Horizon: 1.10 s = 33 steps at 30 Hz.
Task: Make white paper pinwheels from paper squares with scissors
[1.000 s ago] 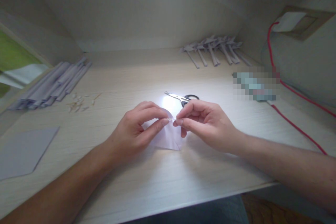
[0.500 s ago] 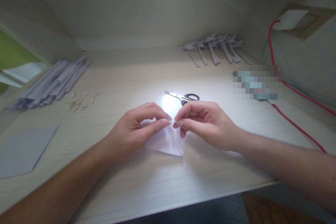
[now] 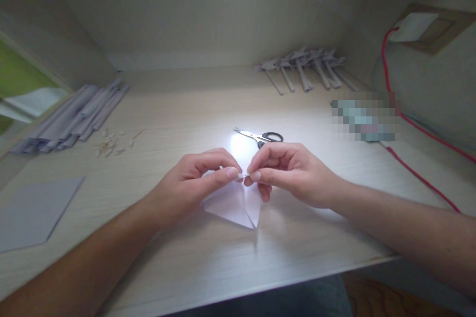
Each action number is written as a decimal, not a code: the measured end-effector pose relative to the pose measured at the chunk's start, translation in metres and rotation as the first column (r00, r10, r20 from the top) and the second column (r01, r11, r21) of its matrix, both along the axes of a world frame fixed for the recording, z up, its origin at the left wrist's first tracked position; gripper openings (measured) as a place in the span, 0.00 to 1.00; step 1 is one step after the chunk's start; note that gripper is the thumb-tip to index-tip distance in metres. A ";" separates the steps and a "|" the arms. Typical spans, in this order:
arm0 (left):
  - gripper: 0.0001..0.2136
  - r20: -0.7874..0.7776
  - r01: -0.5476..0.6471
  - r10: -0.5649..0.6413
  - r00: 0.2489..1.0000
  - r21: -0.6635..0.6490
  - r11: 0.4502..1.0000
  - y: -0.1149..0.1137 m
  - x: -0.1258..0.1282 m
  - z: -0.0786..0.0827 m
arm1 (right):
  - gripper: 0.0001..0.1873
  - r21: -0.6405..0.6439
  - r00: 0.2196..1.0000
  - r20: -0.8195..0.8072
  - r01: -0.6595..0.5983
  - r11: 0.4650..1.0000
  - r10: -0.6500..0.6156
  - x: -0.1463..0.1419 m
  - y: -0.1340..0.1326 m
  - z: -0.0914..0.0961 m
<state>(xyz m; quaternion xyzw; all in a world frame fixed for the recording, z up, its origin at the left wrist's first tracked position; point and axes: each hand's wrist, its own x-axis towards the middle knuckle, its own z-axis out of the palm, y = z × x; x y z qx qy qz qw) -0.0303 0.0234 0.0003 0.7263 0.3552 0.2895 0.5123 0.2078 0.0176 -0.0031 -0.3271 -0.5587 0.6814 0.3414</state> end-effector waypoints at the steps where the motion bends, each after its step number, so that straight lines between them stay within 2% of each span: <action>1: 0.11 0.003 0.001 -0.001 1.000 -0.011 1.000 0.000 0.000 0.000 | 0.07 -0.012 1.000 -0.012 -0.005 1.000 0.004 0.000 0.000 0.000; 5: 0.11 0.026 -0.002 0.003 1.000 -0.041 0.999 -0.001 0.001 -0.001 | 0.12 -0.045 0.999 -0.029 -0.018 0.999 0.016 0.000 0.002 0.000; 13: 0.10 0.034 -0.011 0.013 0.999 -0.062 0.998 -0.002 0.003 0.001 | 0.10 -0.053 0.998 -0.046 -0.040 0.998 0.038 0.002 0.003 -0.002; 18: 0.10 0.067 -0.043 0.051 0.996 -0.122 0.992 -0.002 0.004 0.000 | 0.06 -0.050 0.998 -0.048 -0.048 0.998 0.046 0.002 0.003 -0.002; 26: 0.10 0.124 -0.016 0.051 0.991 -0.273 0.962 -0.005 0.008 0.002 | 0.04 -0.003 0.998 -0.040 -0.042 0.999 0.042 0.001 -0.002 -0.001; 33: 0.12 0.095 -0.057 0.080 0.992 -0.231 0.971 -0.005 0.009 0.000 | 0.05 -0.041 0.996 -0.065 -0.060 0.997 0.057 0.001 0.000 -0.003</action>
